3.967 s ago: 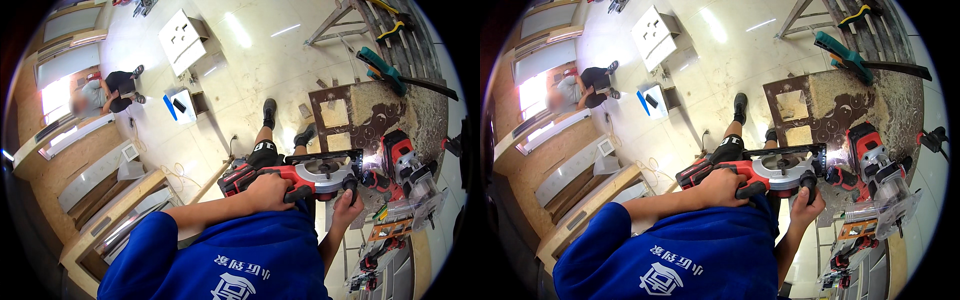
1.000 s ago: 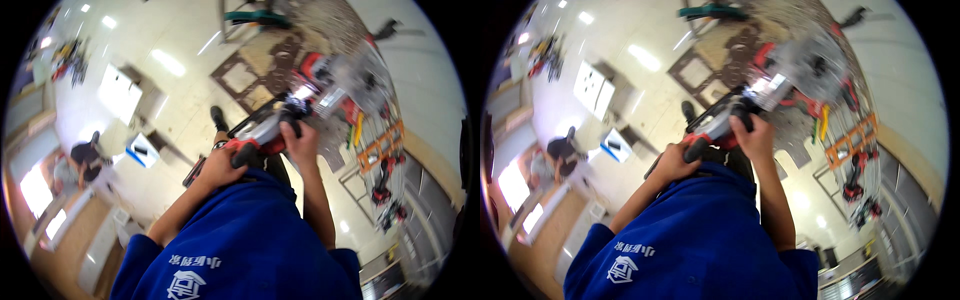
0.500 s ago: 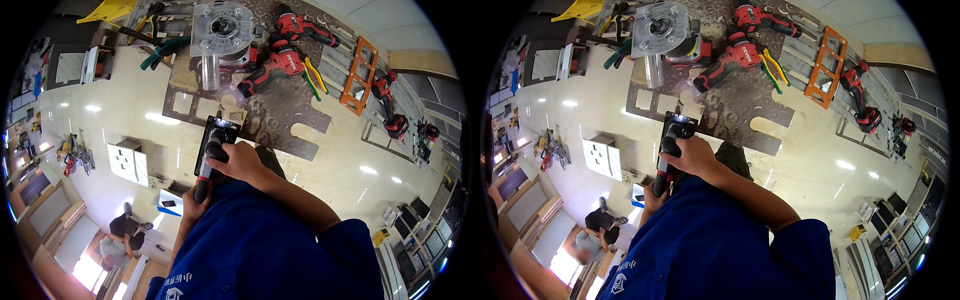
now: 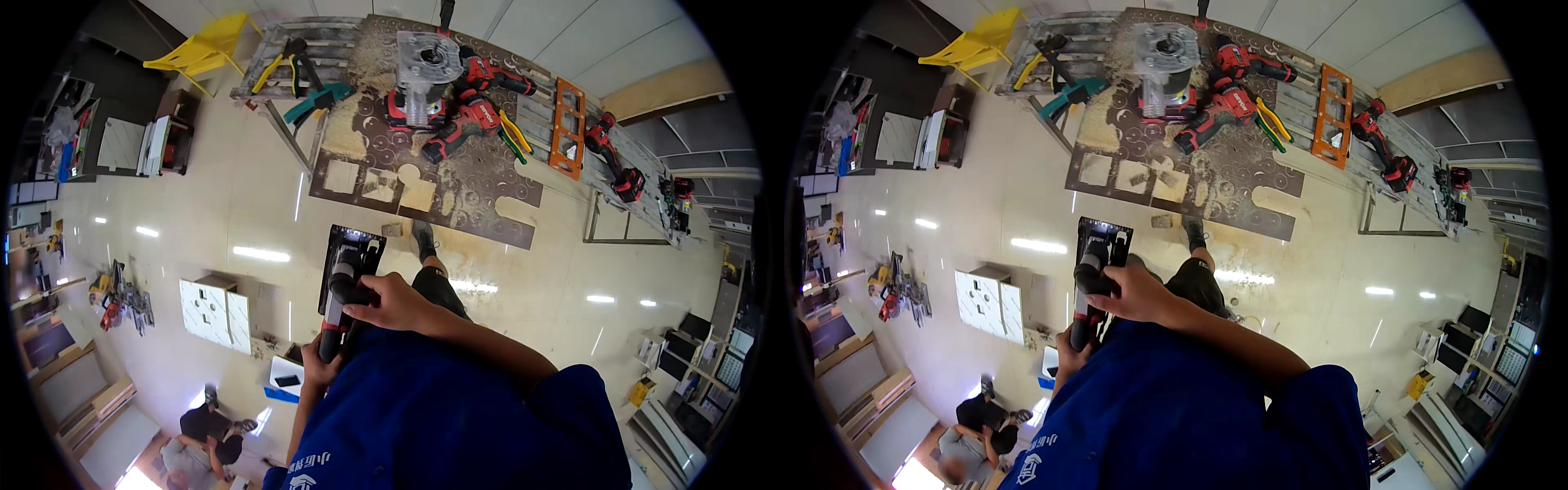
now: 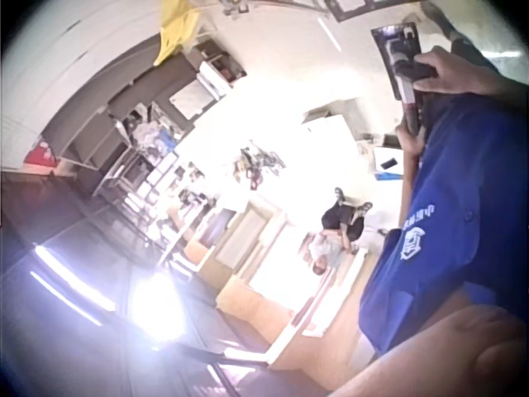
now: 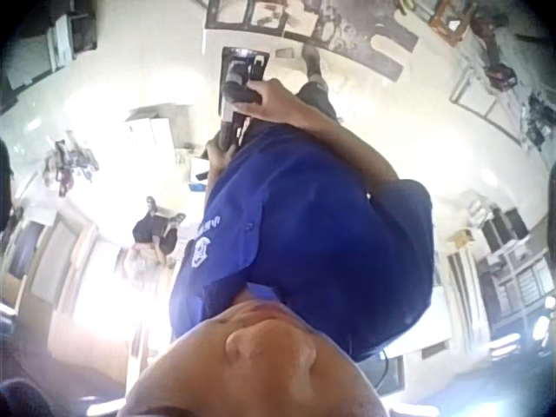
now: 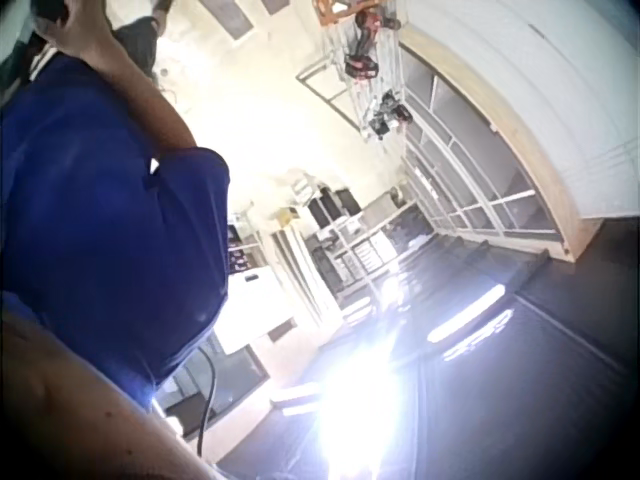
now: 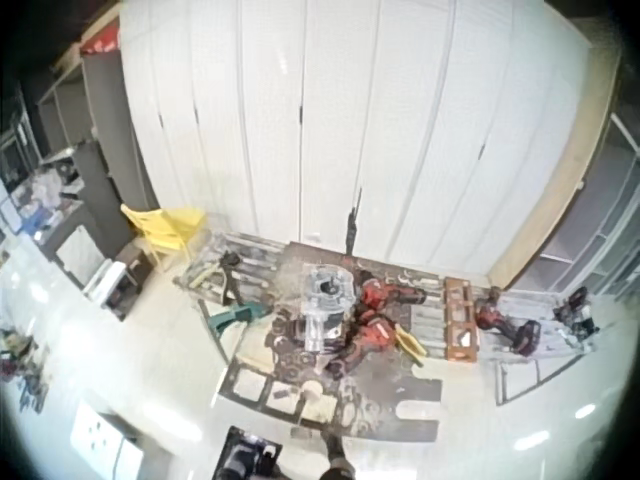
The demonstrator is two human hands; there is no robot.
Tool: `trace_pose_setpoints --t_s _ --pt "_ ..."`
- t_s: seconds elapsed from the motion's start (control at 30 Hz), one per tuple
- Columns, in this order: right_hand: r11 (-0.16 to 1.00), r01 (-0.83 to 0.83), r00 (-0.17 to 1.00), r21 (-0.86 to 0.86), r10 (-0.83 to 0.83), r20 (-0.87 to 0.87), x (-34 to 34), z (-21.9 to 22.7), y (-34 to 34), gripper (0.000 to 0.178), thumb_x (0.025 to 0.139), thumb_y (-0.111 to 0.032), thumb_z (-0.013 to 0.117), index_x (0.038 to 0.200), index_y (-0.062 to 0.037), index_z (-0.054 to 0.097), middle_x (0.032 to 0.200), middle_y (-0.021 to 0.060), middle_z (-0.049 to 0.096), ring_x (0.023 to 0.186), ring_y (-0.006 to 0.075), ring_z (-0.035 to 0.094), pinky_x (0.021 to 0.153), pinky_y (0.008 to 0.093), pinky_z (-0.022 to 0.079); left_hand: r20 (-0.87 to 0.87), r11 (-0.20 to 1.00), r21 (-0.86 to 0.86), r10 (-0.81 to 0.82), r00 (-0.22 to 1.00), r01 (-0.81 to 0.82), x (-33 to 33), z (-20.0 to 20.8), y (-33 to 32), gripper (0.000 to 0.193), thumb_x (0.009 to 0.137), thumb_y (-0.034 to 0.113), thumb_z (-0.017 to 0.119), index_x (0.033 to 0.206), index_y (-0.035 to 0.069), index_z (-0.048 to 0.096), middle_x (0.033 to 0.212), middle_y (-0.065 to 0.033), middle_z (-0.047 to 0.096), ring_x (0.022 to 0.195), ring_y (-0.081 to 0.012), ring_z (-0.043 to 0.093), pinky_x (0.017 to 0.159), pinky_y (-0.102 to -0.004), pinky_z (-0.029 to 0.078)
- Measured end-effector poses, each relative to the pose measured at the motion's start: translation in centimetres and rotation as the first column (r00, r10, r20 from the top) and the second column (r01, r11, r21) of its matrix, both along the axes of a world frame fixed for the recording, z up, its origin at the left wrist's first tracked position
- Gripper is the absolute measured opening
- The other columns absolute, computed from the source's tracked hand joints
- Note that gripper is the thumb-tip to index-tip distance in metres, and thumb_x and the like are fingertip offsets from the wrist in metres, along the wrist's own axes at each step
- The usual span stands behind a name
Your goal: The person uses a handheld router to cut a pattern into a piece of wood on a workbench. They then use a drill to make holes in a wooden frame and a jigsaw to cut a shape out of a larger wooden board. The person handles various power tools and wooden components throughout the process.
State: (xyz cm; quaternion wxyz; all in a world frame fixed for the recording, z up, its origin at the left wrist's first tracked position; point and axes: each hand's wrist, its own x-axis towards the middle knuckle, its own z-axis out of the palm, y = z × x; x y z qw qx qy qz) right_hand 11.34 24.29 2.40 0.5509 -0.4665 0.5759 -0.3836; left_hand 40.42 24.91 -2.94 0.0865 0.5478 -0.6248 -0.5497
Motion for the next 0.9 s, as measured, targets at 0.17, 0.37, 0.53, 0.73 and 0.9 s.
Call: trace_pose_setpoints --t_s 0.17,0.37,0.53,0.73,0.9 --pt "0.997 0.01 0.995 0.077 -0.002 -0.098 2.4 -1.0 1.6 0.037 0.093 -0.037 0.076 0.092 -0.0014 0.064 0.074 0.0123 0.07 0.066 0.0243 0.068 0.062 0.0362 0.052 0.063 0.999 -0.047 0.001 0.998 0.002 4.2 -1.1 -1.0 0.032 0.076 0.02 0.076 0.098 -0.003 0.071 0.067 -0.0136 0.068 0.061 -0.0181 0.068 0.062 -0.0359 0.054" --pt "0.979 0.104 0.977 0.176 -0.067 -0.202 2.1 -1.8 4.8 0.03 0.094 -0.031 0.073 0.1 -0.0021 0.07 0.076 0.0112 0.071 0.068 0.0229 0.069 0.065 0.0358 0.054 0.163 0.998 -0.067 -0.008 0.987 0.02 8.9 -2.4 -1.6 0.034 0.078 0.023 0.076 0.101 -0.002 0.072 0.068 -0.0208 0.068 0.063 -0.0276 0.071 0.063 -0.0401 0.055" --pt "0.967 0.239 0.947 0.09 -0.211 -0.242 0.8 -3.9 7.8 0.027 0.094 -0.029 0.072 0.098 -0.0028 0.071 0.078 0.0133 0.074 0.069 0.0247 0.073 0.065 0.0358 0.056 0.202 0.99 -0.107 -0.065 0.977 0.088 9.8 -2.4 -2.6 0.033 0.078 0.024 0.075 0.096 -0.004 0.071 0.069 -0.0206 0.068 0.063 -0.0249 0.07 0.064 -0.0404 0.054" --pt "0.939 0.341 0.92 0.045 -0.324 -0.22 -1.6 -4.4 9.4 0.025 0.094 -0.027 0.072 0.096 -0.0021 0.07 0.079 0.0156 0.074 0.068 0.0275 0.073 0.065 0.0365 0.056 0.107 0.993 -0.07 -0.092 0.99 0.1 5.9 -0.5 -3.8 0.027 0.082 0.018 0.074 0.098 -0.004 0.071 0.065 -0.0129 0.066 0.062 -0.0136 0.062 0.06 -0.0363 0.052" --pt "0.916 0.398 0.9 0.049 -0.38 -0.216 -3.8 -4.9 10.5 0.023 0.093 -0.026 0.072 0.094 -0.0022 0.07 0.076 0.0157 0.072 0.066 0.0275 0.072 0.064 0.037 0.056 0.11 0.997 0.061 -0.047 0.993 0.04 -0.3 3.8 -4.2 0.02 0.087 0.016 0.072 0.092 -0.003 0.068 0.068 -0.0043 0.064 0.063 -0.0093 0.058 0.057 -0.0317 0.048"
